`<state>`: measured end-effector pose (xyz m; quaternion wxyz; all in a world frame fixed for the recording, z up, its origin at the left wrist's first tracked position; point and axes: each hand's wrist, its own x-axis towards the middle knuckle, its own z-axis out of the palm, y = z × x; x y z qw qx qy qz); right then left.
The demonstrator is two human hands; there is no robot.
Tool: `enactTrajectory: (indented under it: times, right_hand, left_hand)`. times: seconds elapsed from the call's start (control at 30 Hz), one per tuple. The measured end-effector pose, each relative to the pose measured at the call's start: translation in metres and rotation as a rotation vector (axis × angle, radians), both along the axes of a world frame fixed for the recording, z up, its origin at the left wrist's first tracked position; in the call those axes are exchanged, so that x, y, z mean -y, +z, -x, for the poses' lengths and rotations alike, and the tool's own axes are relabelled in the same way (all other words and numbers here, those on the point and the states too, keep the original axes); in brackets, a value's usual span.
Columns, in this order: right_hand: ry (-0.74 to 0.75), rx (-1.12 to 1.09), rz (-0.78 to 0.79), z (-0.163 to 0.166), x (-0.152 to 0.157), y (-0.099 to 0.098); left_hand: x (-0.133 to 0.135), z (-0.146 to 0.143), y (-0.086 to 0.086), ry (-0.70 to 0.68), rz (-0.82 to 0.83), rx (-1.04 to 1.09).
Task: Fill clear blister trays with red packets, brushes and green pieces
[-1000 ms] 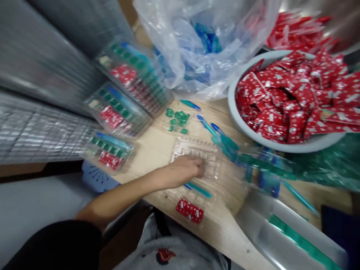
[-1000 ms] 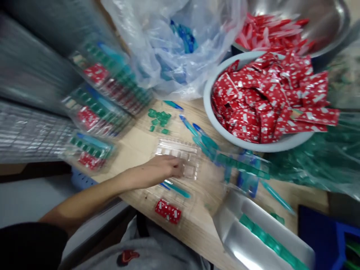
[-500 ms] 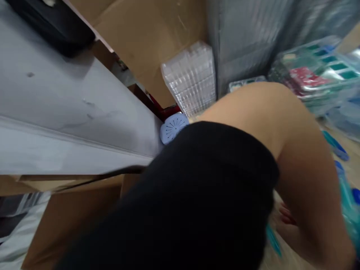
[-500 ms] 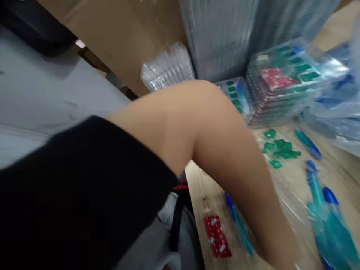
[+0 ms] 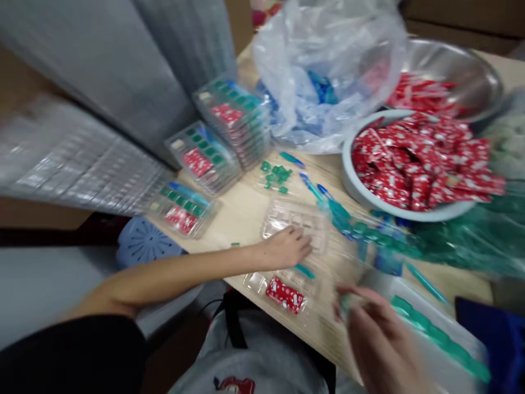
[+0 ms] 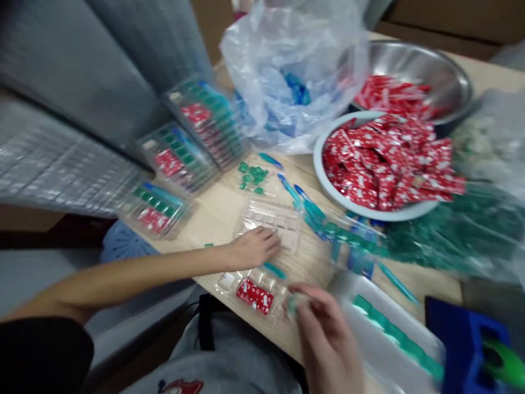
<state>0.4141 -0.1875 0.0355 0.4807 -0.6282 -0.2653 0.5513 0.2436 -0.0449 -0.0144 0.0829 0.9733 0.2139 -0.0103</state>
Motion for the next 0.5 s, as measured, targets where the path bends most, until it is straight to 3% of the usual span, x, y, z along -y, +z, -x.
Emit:
enactTrajectory:
  times: [0.1,0.17,0.4,0.5]
  right_hand:
    - [-0.219,-0.251,0.008,0.032,-0.026,-0.036]
    - [-0.289,-0.293,-0.018,0.042,-0.04,-0.051]
    - [-0.273,-0.197,-0.022,0.038,-0.041,-0.058]
    - [-0.231,-0.167,-0.001,0.036,-0.044,-0.062]
  left_hand:
    - [0.004,0.009,-0.005,0.027,-0.055,0.082]
    - [0.003,0.011,-0.009,0.013,-0.066,0.131]
    - [-0.002,0.006,-0.029,-0.052,-0.014,0.237]
    - [-0.005,0.007,-0.029,-0.036,0.014,0.292]
